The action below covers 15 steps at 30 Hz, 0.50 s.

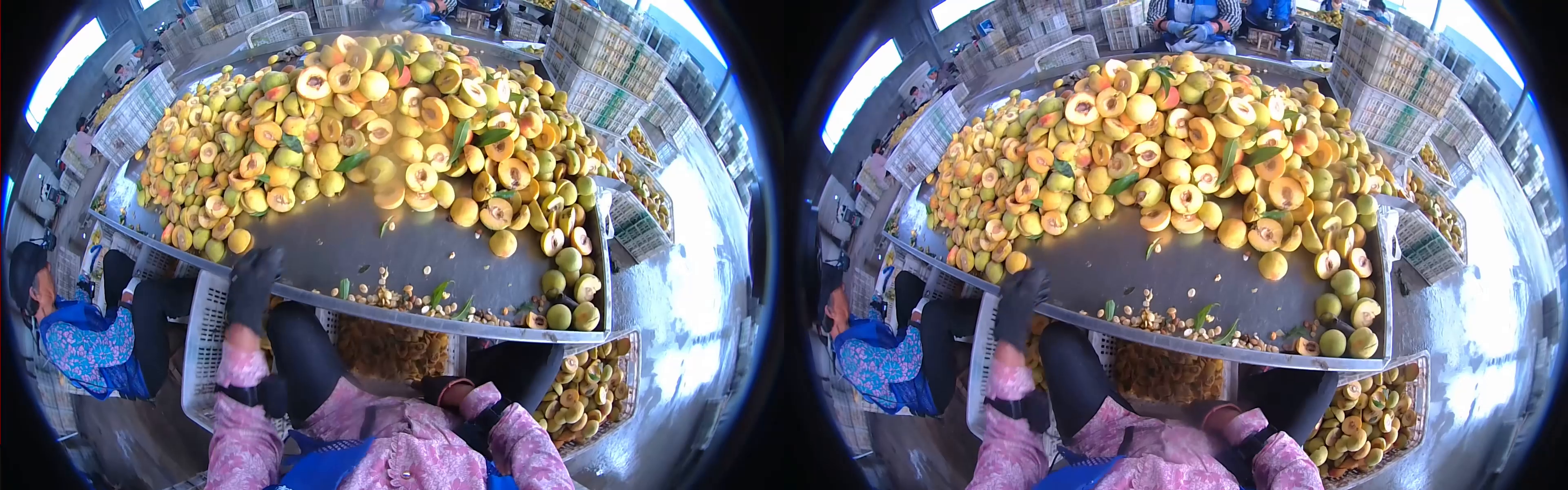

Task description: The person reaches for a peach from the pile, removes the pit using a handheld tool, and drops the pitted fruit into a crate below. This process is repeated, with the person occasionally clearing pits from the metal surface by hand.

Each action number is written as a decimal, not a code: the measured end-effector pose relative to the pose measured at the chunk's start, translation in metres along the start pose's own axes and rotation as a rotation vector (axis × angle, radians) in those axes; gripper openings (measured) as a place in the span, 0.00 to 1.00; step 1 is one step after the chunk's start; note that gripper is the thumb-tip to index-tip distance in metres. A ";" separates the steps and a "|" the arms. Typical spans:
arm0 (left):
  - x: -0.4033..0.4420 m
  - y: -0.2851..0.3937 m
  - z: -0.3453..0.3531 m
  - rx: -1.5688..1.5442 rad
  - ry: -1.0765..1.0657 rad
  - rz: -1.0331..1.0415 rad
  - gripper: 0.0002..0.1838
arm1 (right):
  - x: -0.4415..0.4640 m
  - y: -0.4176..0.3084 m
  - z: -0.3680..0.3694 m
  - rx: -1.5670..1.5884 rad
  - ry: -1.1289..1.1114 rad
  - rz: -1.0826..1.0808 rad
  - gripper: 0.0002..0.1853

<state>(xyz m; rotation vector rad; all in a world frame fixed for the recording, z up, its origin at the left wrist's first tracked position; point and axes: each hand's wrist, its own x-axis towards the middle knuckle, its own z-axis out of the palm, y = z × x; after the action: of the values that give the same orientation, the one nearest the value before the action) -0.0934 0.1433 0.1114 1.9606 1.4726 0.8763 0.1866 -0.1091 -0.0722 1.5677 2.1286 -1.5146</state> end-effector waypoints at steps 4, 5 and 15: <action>0.079 0.059 0.088 0.008 -0.245 -0.144 0.20 | -0.003 0.009 0.003 0.119 0.246 -0.052 0.20; 0.096 0.056 0.114 0.139 -0.263 -0.008 0.22 | -0.004 0.010 0.002 0.126 0.284 -0.069 0.21; 0.111 0.062 0.235 -0.270 0.033 -0.072 0.27 | -0.023 0.017 0.005 0.076 0.541 -0.209 0.16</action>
<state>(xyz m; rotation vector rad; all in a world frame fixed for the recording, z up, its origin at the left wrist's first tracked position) 0.1452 0.2270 0.0249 1.6932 1.3556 1.0220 0.2081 -0.1283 -0.0720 2.0242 2.6095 -1.3483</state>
